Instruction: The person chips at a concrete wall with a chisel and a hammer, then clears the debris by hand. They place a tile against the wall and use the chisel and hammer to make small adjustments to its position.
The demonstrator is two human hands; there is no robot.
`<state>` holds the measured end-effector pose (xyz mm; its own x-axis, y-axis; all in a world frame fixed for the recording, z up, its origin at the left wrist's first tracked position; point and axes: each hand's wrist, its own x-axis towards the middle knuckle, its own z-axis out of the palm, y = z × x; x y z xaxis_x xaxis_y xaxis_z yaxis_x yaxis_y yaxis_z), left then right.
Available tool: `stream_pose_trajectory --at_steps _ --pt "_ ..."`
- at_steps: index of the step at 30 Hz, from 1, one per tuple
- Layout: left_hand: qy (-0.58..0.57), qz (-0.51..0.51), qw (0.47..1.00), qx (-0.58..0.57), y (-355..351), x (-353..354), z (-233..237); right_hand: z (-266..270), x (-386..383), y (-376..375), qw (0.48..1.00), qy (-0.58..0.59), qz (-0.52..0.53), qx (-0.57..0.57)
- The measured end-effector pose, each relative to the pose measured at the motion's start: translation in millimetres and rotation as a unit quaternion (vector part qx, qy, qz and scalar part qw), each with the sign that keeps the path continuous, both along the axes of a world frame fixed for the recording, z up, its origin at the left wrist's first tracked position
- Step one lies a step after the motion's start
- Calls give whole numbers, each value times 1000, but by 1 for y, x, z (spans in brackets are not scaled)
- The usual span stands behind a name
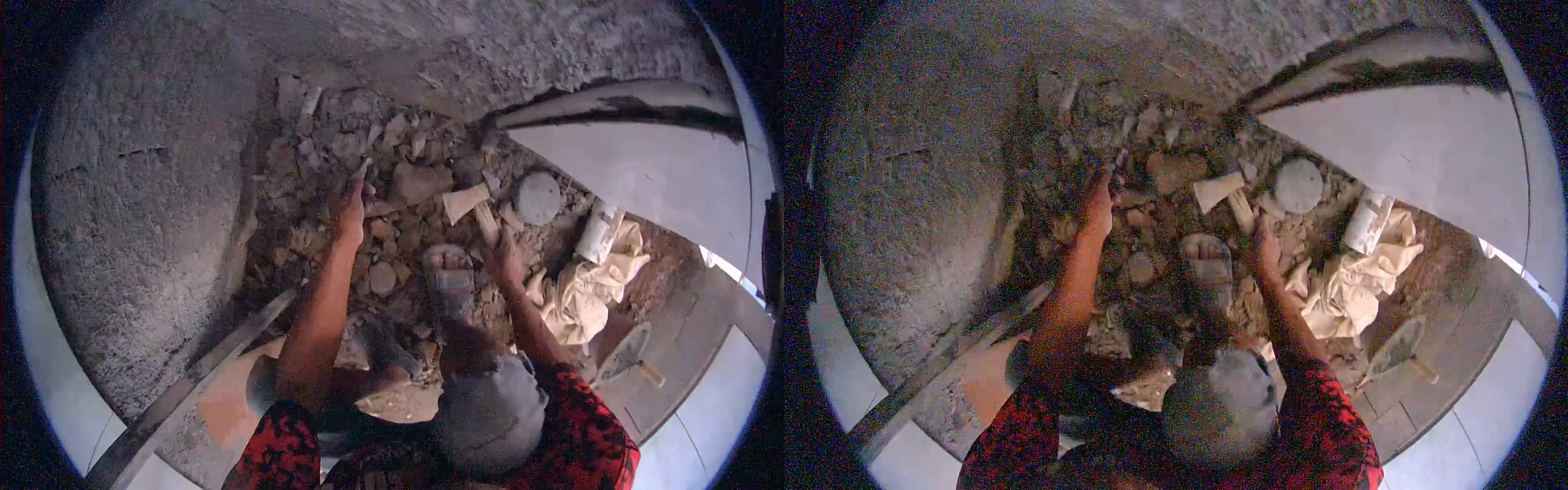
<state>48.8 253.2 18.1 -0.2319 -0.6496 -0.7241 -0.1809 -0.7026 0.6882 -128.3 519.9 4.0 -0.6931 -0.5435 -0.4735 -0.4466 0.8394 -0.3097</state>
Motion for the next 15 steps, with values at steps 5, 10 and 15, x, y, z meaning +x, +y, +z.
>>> stream_pose_trajectory --at_steps 5,10,15 --pt "-74 -51 994 62 47 -6 32 -17 -1 14 992 -82 -85 -40" --pt "-31 -125 990 60 109 -16 70 51 19 -30 997 -5 11 -75" --pt "-115 -429 882 -155 157 -14 141 148 49 -48 905 -360 -120 -192"
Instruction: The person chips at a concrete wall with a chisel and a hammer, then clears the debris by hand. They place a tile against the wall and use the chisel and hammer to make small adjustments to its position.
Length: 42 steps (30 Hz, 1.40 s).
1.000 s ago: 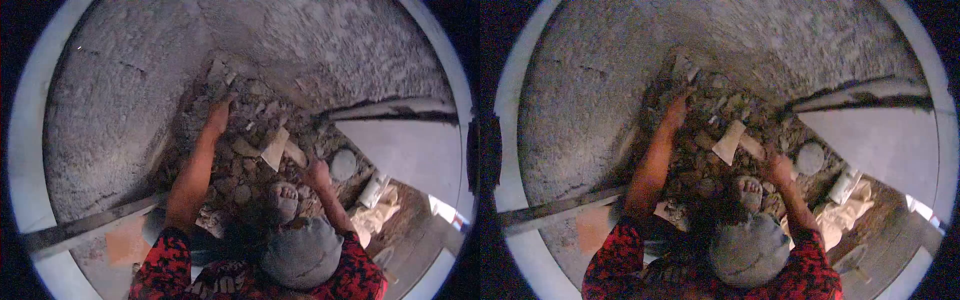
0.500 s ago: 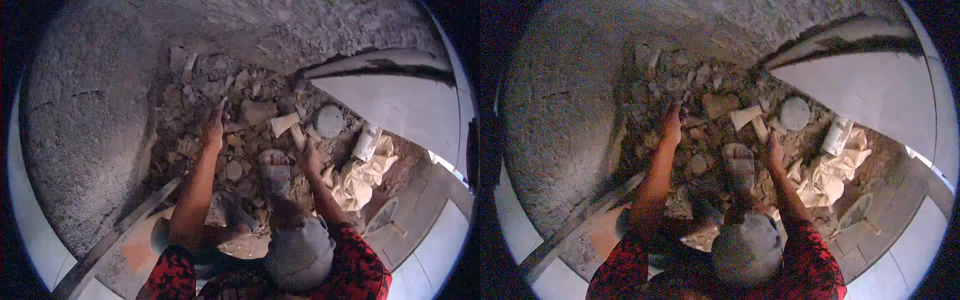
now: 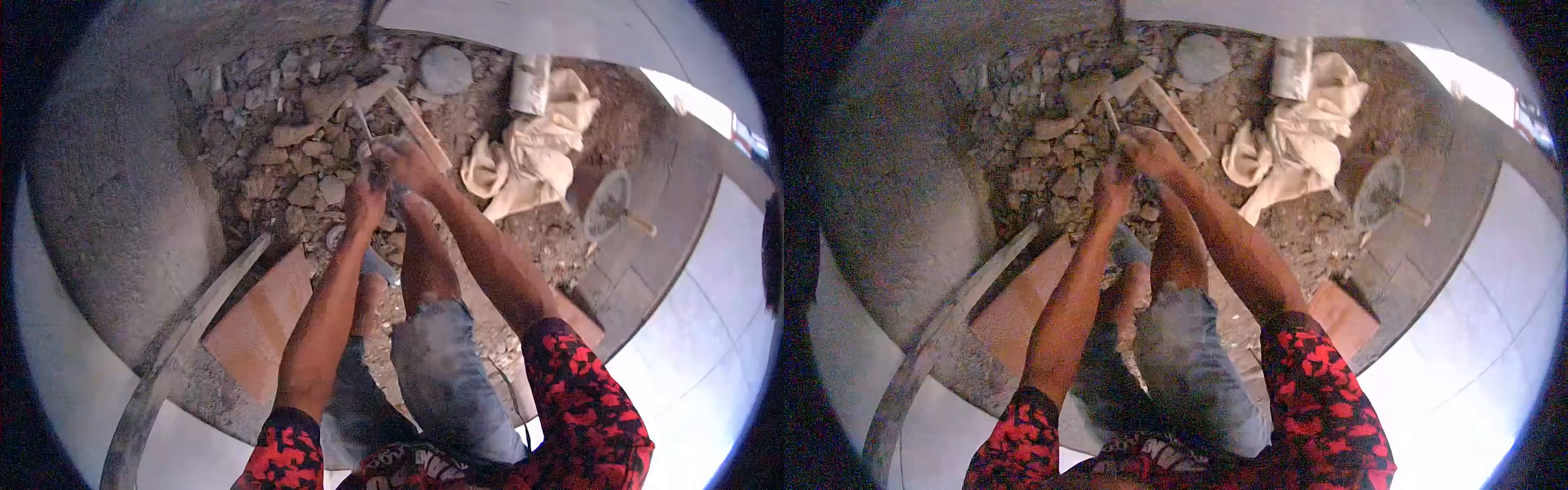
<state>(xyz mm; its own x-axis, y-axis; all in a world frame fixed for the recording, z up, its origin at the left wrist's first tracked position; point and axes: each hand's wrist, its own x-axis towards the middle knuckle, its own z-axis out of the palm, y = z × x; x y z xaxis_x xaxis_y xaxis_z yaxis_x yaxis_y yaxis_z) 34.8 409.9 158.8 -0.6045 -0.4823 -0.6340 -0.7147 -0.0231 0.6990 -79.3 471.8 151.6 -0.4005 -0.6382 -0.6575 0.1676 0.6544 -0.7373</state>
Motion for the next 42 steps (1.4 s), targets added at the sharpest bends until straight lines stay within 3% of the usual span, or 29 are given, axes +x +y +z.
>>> stream_pose_trajectory --at_steps 3,5,7,8,10,11,13,15,17,19,20,21,23,24,25,27,28,29,30,31,32,34,35,36,37,38,40,42 --pt "76 -84 993 26 42 24 -8 23 15 42 993 109 -28 -44" --pt "56 -150 987 10 61 38 23 21 25 87 990 120 -77 -10" --pt "55 -76 972 214 78 48 56 27 31 120 973 122 -187 50" --pt "39 -58 960 271 83 57 73 31 32 135 972 124 -195 50" --pt "61 -33 971 229 104 96 81 37 33 166 939 294 -157 89" --pt "60 -94 974 198 103 114 89 16 35 191 949 207 -189 147" --pt "56 -163 973 154 101 162 99 13 35 210 925 266 -139 231" --pt "50 -175 973 139 106 217 98 1 42 228 933 276 -103 204" --pt "-86 -254 960 80 114 256 99 -13 50 241 941 282 -60 175" --pt "-117 -193 968 106 119 245 113 -42 62 246 931 235 16 278" --pt "-134 -139 973 127 119 238 117 -62 71 248 949 150 -72 267" --pt "-147 -126 974 120 122 238 114 -68 72 241 955 140 -61 256" --pt "-183 -127 961 161 138 242 106 -76 69 219 907 278 31 315" --pt "-227 -209 947 93 135 225 118 -137 76 245 911 341 53 224" --pt "-259 -181 945 86 140 228 115 -192 102 266 909 389 68 131" --pt "-147 -17 985 92 145 247 120 -72 58 207 963 152 68 211" --pt "-160 -5 984 83 139 248 132 -129 70 245 978 139 36 153" --pt "-164 175 963 124 130 242 146 -186 82 283 988 122 6 95" --pt "-154 352 909 162 122 240 157 -124 64 260 976 149 78 135" --pt "-293 284 903 131 114 278 140 -56 44 234 958 177 150 171" --pt "-431 209 872 100 100 326 129 -37 43 241 965 176 149 122" --pt "-221 257 929 -150 77 351 165 -25 29 279 983 139 114 32" --pt "-276 246 905 -209 65 419 138 -24 25 297 991 107 77 -11" --pt "-384 -50 846 -366 43 470 125 -12 10 303 969 151 183 64" --pt "-397 -17 841 -368 19 458 132 2 -3 308 928 193 286 141" --pt "-409 18 834 -370 -8 437 145 12 -9 317 926 196 292 139" --pt "-479 -10 809 -339 -43 423 141 29 -18 326 972 150 157 90" --pt "-525 -55 787 -319 -64 437 112 51 -20 317 961 175 169 130"
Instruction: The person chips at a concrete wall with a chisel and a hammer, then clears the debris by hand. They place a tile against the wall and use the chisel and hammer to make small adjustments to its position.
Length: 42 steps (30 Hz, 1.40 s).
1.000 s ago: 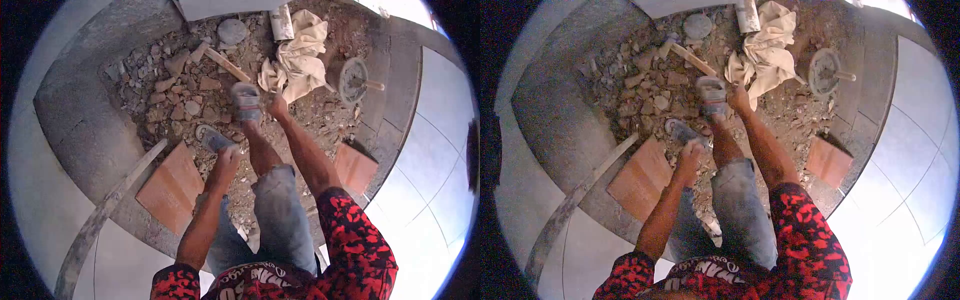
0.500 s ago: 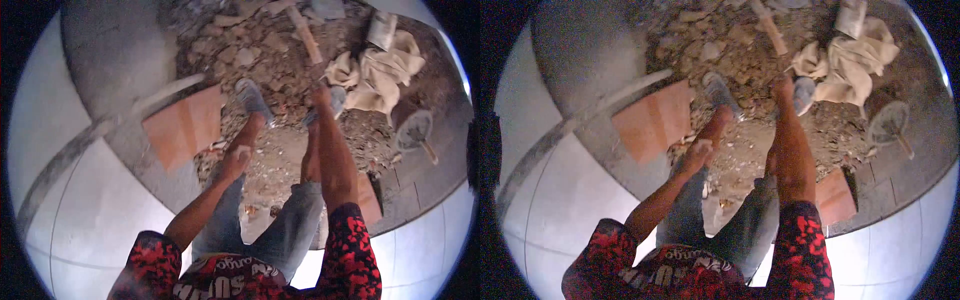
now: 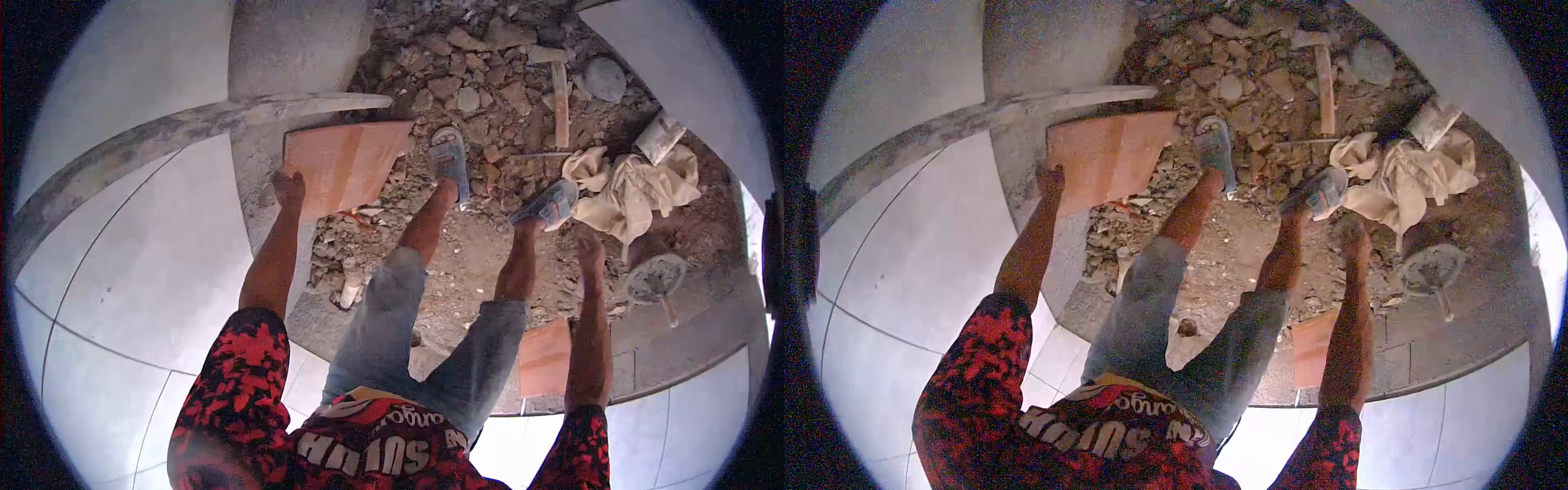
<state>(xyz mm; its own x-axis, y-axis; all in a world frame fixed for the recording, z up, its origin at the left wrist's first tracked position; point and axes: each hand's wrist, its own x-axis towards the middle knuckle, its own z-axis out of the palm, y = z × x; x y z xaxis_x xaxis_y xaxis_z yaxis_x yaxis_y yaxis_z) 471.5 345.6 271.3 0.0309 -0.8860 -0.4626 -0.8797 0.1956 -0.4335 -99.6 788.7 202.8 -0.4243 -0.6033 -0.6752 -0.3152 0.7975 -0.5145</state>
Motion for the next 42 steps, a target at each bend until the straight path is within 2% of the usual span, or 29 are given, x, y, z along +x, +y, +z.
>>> stream_pose_trajectory --at_steps 1,2,4,6,7,8,9,10,11,13,14,15,16,17,21,23,25,27,28,30,31,33,34,36,38,40,42 --pt "-66 -16 997 33 -5 15 -17 11 1 -6 999 28 6 40" --pt "-53 -16 998 37 -10 34 -32 20 2 -8 999 32 32 28" --pt "-36 112 993 -13 -10 56 -62 32 9 -29 999 1 28 38" --pt "49 185 975 -114 2 7 -35 69 23 -70 977 64 130 159" --pt "59 185 975 -109 10 11 -39 55 29 -55 985 -93 -60 133" --pt "19 136 988 -74 13 17 -41 41 36 -41 934 -243 -246 94" --pt "-22 86 995 -40 16 20 -46 49 36 -47 935 -236 -247 95" --pt "32 246 966 -78 19 0 -47 63 46 -63 963 -202 -173 55" --pt "35 246 966 -76 18 -1 -48 72 55 -75 981 -166 -97 17" --pt "-116 29 992 -32 14 11 -58 72 68 -79 974 -176 -139 37" --pt "-115 29 992 -30 10 21 -66 72 72 -78 963 -192 -180 56" --pt "-128 100 986 -36 8 45 -89 72 75 -75 963 -192 -179 57" --pt "-139 170 975 -43 4 46 -95 70 77 -71 973 -177 -147 28" --pt "-133 193 971 -51 4 46 -100 69 77 -68 981 -159 -115 -3" --pt "-115 197 972 -50 -7 28 -85 49 71 -45 994 -78 -54 -47" --pt "-118 198 972 -46 -12 24 -72 61 73 -49 997 -45 -58 23" --pt "-123 192 973 -44 -9 23 -52 63 74 -46 990 -93 -101 45" --pt "-52 147 985 -80 -5 16 -39 73 70 -58 992 -81 -99 1" --pt "-50 145 985 -83 -2 39 -49 59 75 -48 989 -75 -120 -52" --pt "-38 -16 999 -4 8 102 -81 60 79 -51 993 -71 -90 -38" --pt "-35 -19 999 -6 12 98 -70 62 79 -53 996 -68 -57 -19" --pt "107 -228 968 -5 26 86 -41 69 84 -61 996 -67 -54 16" --pt "109 -231 967 -7 28 77 -33 74 87 -69 995 -67 -50 49" --pt "97 -115 972 178 33 51 -21 88 92 -86 997 -67 -31 11" --pt "101 -10 971 218 43 -18 24 85 101 -84 997 -68 -10 -28" --pt "114 -78 941 308 59 -37 36 54 123 -61 988 -121 -86 -37" --pt "173 -32 919 354 95 -16 4 65 129 -74 989 -104 -68 -75"
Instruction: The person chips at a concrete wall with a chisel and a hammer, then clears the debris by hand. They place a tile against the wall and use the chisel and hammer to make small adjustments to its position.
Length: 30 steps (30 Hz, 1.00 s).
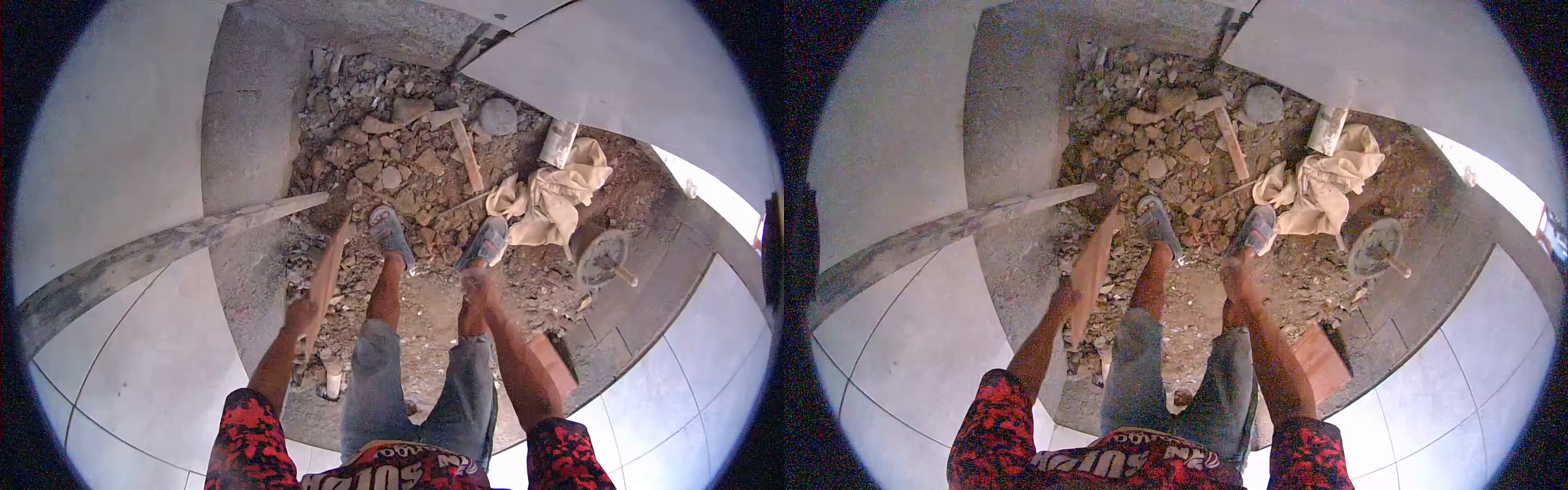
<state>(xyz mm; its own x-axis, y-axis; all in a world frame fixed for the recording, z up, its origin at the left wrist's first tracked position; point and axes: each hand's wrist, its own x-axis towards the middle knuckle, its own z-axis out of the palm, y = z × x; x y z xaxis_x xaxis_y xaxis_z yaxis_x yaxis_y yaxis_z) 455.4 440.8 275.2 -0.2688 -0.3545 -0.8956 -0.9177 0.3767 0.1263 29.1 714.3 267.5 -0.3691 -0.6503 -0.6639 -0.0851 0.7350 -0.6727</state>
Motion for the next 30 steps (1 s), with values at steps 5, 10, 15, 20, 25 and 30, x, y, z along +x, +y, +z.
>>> stream_pose_trajectory --at_steps 5,10,15,20,25,30 --pt "-76 -70 992 77 26 -53 21 40 15 -23 996 81 -1 -24" --pt "13 -56 998 -30 23 -37 59 64 26 -25 997 69 28 -18" --pt "51 75 993 -70 -10 -111 151 127 33 -67 998 -31 56 12" --pt "114 62 990 -52 -42 -161 190 170 60 -111 997 -31 64 -9" --pt "204 116 970 -62 -57 -205 181 187 95 -142 983 -22 170 -71" --pt "226 291 929 11 -74 -268 206 185 100 -163 936 163 304 -77"
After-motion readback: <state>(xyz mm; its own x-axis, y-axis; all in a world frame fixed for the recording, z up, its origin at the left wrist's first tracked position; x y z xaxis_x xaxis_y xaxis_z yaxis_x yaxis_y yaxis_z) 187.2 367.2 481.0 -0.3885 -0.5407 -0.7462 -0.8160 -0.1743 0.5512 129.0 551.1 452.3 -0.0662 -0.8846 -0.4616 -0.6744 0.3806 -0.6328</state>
